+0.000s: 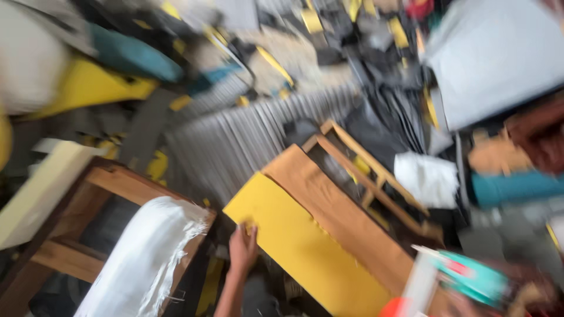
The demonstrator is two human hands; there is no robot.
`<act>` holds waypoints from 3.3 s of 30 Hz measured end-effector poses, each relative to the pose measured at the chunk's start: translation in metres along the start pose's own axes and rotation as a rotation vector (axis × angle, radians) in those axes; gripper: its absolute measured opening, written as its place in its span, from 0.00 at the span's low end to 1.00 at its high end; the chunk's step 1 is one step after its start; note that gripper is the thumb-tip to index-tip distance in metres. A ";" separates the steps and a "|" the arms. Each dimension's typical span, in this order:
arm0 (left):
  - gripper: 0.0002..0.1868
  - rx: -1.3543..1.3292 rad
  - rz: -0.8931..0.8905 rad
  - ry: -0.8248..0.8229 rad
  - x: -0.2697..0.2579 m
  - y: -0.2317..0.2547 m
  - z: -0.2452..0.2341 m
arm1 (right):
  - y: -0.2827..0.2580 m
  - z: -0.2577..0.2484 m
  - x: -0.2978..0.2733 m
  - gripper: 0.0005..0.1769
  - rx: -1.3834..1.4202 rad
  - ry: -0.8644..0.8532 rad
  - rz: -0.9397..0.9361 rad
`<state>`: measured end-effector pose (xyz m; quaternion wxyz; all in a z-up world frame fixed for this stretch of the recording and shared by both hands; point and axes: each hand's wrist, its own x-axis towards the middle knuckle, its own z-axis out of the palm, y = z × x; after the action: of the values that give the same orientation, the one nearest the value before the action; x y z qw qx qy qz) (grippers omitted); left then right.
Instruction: The person attaches foam padding to a wooden furniture frame using a pneumatic stapler and trims the excess foam using a knife.
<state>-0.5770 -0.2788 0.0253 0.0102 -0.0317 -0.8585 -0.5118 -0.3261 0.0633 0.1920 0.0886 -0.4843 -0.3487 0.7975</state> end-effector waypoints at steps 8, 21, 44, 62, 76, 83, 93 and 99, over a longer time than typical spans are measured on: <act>0.33 0.364 0.402 -0.327 0.197 -0.004 -0.001 | 0.111 0.130 0.077 0.24 0.065 0.195 0.089; 0.24 0.291 0.072 -0.588 0.221 -0.031 0.048 | 0.203 0.221 0.138 0.14 0.148 0.312 0.067; 0.24 0.309 0.076 -0.674 0.230 -0.037 0.048 | 0.221 0.239 0.151 0.12 0.030 0.294 0.150; 0.26 0.228 0.163 -0.641 0.228 -0.060 0.052 | 0.219 0.263 0.148 0.15 0.042 0.210 0.212; 0.26 0.233 0.107 -0.650 0.237 -0.035 0.056 | 0.221 0.279 0.150 0.15 0.013 0.157 0.179; 0.26 0.221 0.142 -0.649 0.238 -0.037 0.057 | 0.226 0.290 0.148 0.15 0.043 0.131 0.167; 0.26 0.216 0.141 -0.666 0.238 -0.043 0.057 | 0.228 0.309 0.152 0.13 0.071 0.106 0.173; 0.27 0.230 0.160 -0.649 0.239 -0.041 0.059 | 0.222 0.324 0.146 0.17 0.038 0.126 0.134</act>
<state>-0.8173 -0.2362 -0.0266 -0.2196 -0.2587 -0.8637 -0.3726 -0.6280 -0.1838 0.0389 0.0656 -0.5540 -0.2940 0.7761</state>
